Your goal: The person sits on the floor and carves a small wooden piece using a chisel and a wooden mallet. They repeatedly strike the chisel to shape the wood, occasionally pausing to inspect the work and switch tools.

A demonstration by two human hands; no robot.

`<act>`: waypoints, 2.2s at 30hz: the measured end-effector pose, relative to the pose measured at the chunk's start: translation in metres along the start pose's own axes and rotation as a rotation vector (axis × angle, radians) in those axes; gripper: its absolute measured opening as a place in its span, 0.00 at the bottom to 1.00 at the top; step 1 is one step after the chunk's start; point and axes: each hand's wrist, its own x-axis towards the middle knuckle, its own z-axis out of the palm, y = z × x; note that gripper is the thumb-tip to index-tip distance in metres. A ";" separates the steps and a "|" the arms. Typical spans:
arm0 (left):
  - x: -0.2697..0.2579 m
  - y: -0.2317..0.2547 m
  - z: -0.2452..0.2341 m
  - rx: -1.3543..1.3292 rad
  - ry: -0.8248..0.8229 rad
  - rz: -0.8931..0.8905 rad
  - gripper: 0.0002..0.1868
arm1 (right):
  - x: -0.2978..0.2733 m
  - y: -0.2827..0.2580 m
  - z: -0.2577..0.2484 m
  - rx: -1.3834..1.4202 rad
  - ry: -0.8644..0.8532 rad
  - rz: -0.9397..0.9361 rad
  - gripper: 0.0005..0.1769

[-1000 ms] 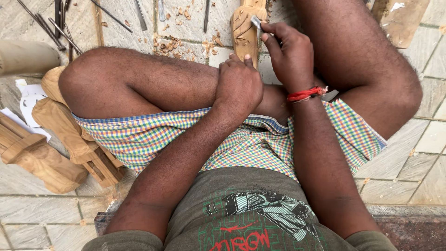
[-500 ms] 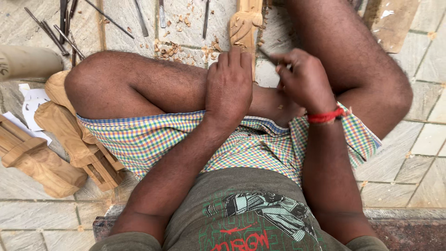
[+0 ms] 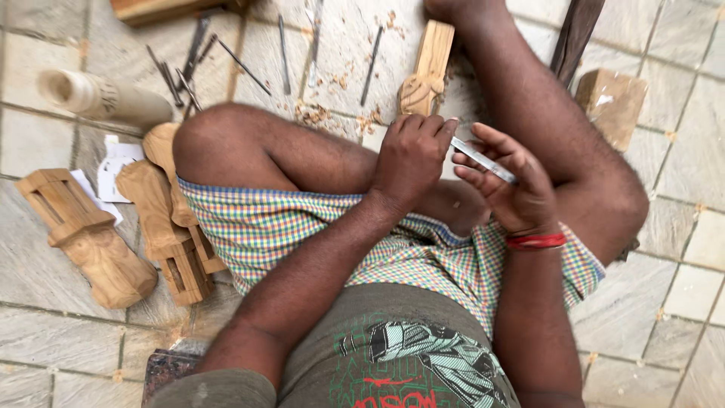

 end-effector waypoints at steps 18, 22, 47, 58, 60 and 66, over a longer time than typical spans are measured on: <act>0.024 -0.100 0.029 -0.567 -0.355 -0.988 0.32 | 0.054 0.039 -0.040 -0.166 0.568 -0.111 0.30; 0.016 -0.126 0.057 -0.659 -0.739 -0.946 0.35 | 0.079 0.049 -0.047 -0.130 0.558 0.037 0.34; -0.012 -0.077 0.088 -0.549 -0.383 -0.777 0.44 | 0.094 0.073 -0.100 0.050 0.591 0.073 0.28; -0.010 -0.074 0.086 -0.550 -0.373 -0.773 0.42 | 0.093 0.073 -0.098 0.057 0.606 0.101 0.30; -0.010 -0.074 0.087 -0.547 -0.366 -0.762 0.42 | 0.093 0.070 -0.094 0.056 0.613 0.102 0.30; -0.010 -0.075 0.087 -0.554 -0.413 -0.756 0.41 | 0.091 0.064 -0.077 0.044 0.652 0.114 0.30</act>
